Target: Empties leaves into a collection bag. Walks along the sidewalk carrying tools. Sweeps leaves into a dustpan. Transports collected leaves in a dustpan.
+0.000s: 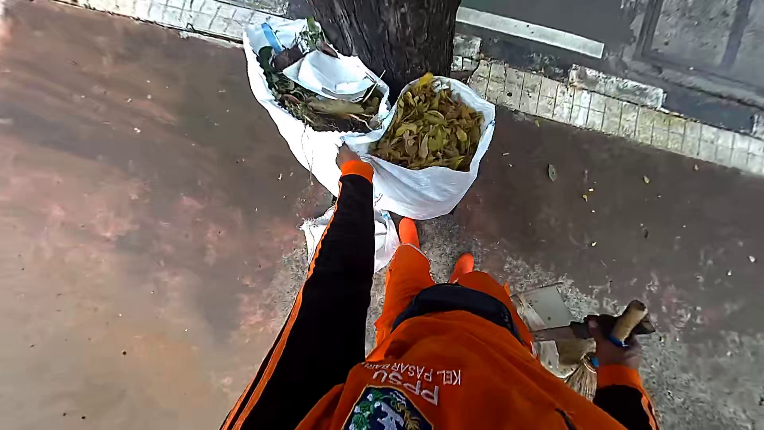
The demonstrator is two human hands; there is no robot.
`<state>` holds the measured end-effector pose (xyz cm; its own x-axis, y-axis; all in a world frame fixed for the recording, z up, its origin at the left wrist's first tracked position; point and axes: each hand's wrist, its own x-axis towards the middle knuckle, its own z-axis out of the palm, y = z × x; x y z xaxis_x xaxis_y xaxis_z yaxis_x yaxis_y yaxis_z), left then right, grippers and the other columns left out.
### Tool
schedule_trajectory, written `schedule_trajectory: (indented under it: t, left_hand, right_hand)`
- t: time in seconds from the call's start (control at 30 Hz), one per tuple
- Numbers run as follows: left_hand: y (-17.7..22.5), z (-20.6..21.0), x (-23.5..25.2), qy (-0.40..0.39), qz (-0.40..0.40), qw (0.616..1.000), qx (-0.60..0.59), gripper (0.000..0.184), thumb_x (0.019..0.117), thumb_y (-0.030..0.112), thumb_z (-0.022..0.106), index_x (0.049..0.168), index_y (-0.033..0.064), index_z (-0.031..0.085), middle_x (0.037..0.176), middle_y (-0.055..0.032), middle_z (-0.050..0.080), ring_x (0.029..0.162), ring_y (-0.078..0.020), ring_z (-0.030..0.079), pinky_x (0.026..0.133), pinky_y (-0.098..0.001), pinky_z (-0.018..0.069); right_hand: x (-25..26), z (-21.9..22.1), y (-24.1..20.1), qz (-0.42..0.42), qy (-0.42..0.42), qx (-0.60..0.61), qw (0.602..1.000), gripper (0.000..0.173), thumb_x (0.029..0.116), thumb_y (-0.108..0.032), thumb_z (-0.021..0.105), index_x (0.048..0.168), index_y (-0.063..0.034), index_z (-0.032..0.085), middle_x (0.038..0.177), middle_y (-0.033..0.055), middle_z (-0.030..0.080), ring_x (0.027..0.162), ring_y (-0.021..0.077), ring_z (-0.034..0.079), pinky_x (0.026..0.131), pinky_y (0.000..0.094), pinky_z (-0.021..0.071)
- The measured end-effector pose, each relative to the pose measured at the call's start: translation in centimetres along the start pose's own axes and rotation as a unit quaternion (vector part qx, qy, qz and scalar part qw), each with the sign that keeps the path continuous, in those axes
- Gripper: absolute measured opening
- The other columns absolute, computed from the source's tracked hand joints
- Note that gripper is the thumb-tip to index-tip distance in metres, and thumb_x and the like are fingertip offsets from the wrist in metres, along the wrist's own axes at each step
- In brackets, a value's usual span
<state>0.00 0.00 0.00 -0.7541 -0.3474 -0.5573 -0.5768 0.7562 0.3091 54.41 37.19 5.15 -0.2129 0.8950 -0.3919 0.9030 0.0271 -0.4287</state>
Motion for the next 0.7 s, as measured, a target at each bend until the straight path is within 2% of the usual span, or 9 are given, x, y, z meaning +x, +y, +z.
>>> schedule_trajectory:
  t: [0.07,0.13,0.23,0.33,0.43,0.5,0.57,0.63,0.7]
  left_hand:
    - [0.0,0.0,1.1,0.052,-0.013,0.972,-0.227,0.043,0.1118,0.018,0.041,0.146,-0.007,0.05,0.146,-0.0272,0.055,0.139,-0.0347,0.053,0.117,-0.0486,0.0402]
    - [-0.4,1.0,1.8,0.122,0.021,0.918,-0.376,0.048,0.1065,0.022,0.056,0.147,-0.0035,0.048,0.141,-0.0248,0.058,0.131,-0.0306,0.058,0.111,-0.0445,0.0462]
    - [-2.1,1.0,-2.3,0.192,0.244,0.923,-0.225,0.07,0.0973,0.031,0.066,0.151,-0.0058,0.04,0.151,-0.0284,0.049,0.143,-0.037,0.046,0.12,-0.048,0.0364]
    - [-1.5,2.2,-7.6,0.087,0.477,0.875,0.005,0.079,0.0813,0.052,0.081,0.14,0.0028,0.06,0.147,-0.0208,0.057,0.147,-0.0423,0.042,0.124,-0.0669,0.0206]
    - [0.9,4.9,-9.2,-0.075,0.484,0.838,0.241,0.088,0.0773,0.056,0.085,0.151,0.0206,0.053,0.152,-0.0126,0.055,0.148,-0.035,0.043,0.125,-0.069,0.0082]
    - [2.5,5.7,-8.8,-0.171,0.4,0.838,0.33,0.062,0.0927,0.034,0.077,0.148,0.0149,0.056,0.142,-0.0187,0.062,0.135,-0.0392,0.057,0.12,-0.0689,0.026]
    - [3.1,5.0,-9.3,-0.233,0.371,0.825,0.356,0.032,0.0989,0.02,0.067,0.129,0.0087,0.068,0.119,-0.0214,0.072,0.112,-0.0421,0.068,0.096,-0.0656,0.0512]
    - [3.9,3.4,-11.2,-0.292,0.394,0.804,0.336,0.019,0.1014,0.02,0.064,0.111,0.0078,0.074,0.105,-0.0164,0.074,0.103,-0.0371,0.07,0.091,-0.062,0.0535]
    - [5.2,1.7,-12.5,-0.311,0.389,0.798,0.339,0.021,0.1038,0.023,0.061,0.109,0.0082,0.075,0.106,-0.0143,0.074,0.105,-0.0352,0.07,0.092,-0.0617,0.0525]
  right_hand:
    - [-0.3,1.2,-2.2,0.016,-0.003,0.016,1.0,0.056,0.0893,-0.006,0.078,0.136,0.0122,0.053,0.125,0.0303,0.066,0.119,0.0378,0.065,0.109,0.0527,0.0461]
    - [-0.4,2.4,-4.0,0.041,-0.01,0.04,0.998,0.058,0.0895,-0.002,0.077,0.139,0.012,0.05,0.128,0.029,0.065,0.12,0.0348,0.064,0.11,0.0489,0.0464]
    - [0.2,4.0,-3.9,0.059,-0.009,0.071,0.996,0.057,0.0881,-0.002,0.078,0.137,0.0106,0.053,0.126,0.0269,0.066,0.119,0.0327,0.066,0.109,0.0474,0.0486]
    - [1.1,5.0,-4.2,0.07,-0.024,0.091,0.993,0.055,0.0889,0.001,0.076,0.138,0.0097,0.052,0.126,0.0254,0.066,0.117,0.0286,0.066,0.107,0.0432,0.0494]
    - [3.0,5.9,-5.4,0.077,-0.061,0.079,0.992,0.052,0.0901,0.002,0.074,0.137,0.0097,0.053,0.128,0.0259,0.065,0.118,0.0286,0.065,0.108,0.0423,0.0487]
    - [5.8,6.6,-5.3,0.076,-0.084,0.068,0.991,0.052,0.0902,0.001,0.075,0.137,0.0096,0.054,0.129,0.0266,0.065,0.12,0.0308,0.064,0.109,0.0444,0.0477]
    - [8.7,7.0,-4.4,0.068,-0.106,0.058,0.99,0.052,0.0901,-0.001,0.076,0.136,0.0093,0.055,0.13,0.0265,0.065,0.121,0.0317,0.064,0.11,0.0458,0.0472]
    - [11.2,6.9,-4.8,0.059,-0.119,0.045,0.99,0.053,0.0903,-0.003,0.077,0.137,0.0079,0.055,0.13,0.026,0.065,0.122,0.0325,0.064,0.111,0.047,0.0466]
    - [13.1,6.5,-6.2,0.051,-0.129,0.021,0.99,0.055,0.091,-0.007,0.077,0.138,0.009,0.053,0.132,0.0284,0.063,0.126,0.0358,0.061,0.112,0.0497,0.0439]
